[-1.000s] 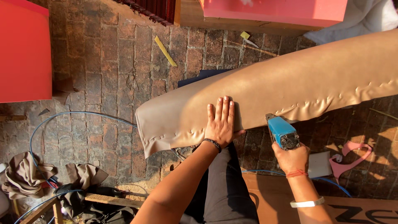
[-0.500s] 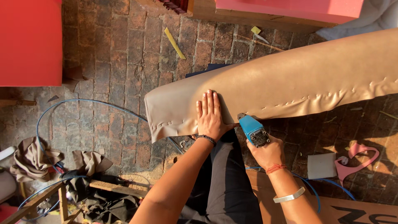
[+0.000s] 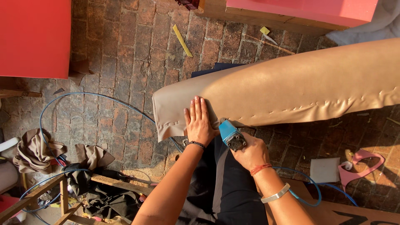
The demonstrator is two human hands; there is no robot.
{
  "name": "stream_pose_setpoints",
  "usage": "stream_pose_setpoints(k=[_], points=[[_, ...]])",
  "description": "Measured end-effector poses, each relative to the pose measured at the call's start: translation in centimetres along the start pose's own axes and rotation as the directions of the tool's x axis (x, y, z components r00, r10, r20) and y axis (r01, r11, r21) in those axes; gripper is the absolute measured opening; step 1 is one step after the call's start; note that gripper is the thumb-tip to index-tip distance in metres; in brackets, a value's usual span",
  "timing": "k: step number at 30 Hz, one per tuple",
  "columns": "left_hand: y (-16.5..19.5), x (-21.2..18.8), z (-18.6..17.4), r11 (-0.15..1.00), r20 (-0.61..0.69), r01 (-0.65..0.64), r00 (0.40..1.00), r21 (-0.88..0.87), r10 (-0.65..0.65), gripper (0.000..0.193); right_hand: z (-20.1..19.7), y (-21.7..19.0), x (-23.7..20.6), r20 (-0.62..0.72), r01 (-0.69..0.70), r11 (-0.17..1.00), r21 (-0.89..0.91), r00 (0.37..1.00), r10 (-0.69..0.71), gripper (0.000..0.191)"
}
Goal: The person stretches a beige vinyl fabric over a long foam-padded wooden panel and drives staples into it with a pneumatic nail gun, working along the edge. They then lift the covered panel, carry it across the workshop, and set it near other upholstered furniture frames.
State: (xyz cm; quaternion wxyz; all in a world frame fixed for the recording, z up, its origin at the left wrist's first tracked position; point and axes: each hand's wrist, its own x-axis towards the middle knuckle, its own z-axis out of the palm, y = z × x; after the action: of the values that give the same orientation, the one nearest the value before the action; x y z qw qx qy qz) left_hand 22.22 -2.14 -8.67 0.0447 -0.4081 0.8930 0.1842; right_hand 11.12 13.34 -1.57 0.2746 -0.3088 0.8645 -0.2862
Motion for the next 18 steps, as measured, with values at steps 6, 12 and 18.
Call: stream_pose_setpoints(k=[6, 12, 18], points=[[0.2, 0.1, -1.9, 1.0, 0.148, 0.025, 0.989, -0.006, -0.024, 0.144, -5.8, 6.1, -0.2, -0.17, -0.274, 0.96, 0.048, 0.945, 0.278, 0.026], [1.4, 0.7, -2.7, 0.999, 0.11, 0.022, 0.994, 0.023, -0.024, 0.142, -12.2, 10.6, 0.8, -0.188, -0.445, 0.895, -0.027, 0.882, 0.433, 0.032], [1.6, 2.3, -2.6, 0.994, 0.156, 0.044, 0.986, 0.103, -0.06, 0.145, -8.7, 6.8, 0.2, -0.097, -0.302, 0.951, 0.063, 0.947, 0.307, 0.029]])
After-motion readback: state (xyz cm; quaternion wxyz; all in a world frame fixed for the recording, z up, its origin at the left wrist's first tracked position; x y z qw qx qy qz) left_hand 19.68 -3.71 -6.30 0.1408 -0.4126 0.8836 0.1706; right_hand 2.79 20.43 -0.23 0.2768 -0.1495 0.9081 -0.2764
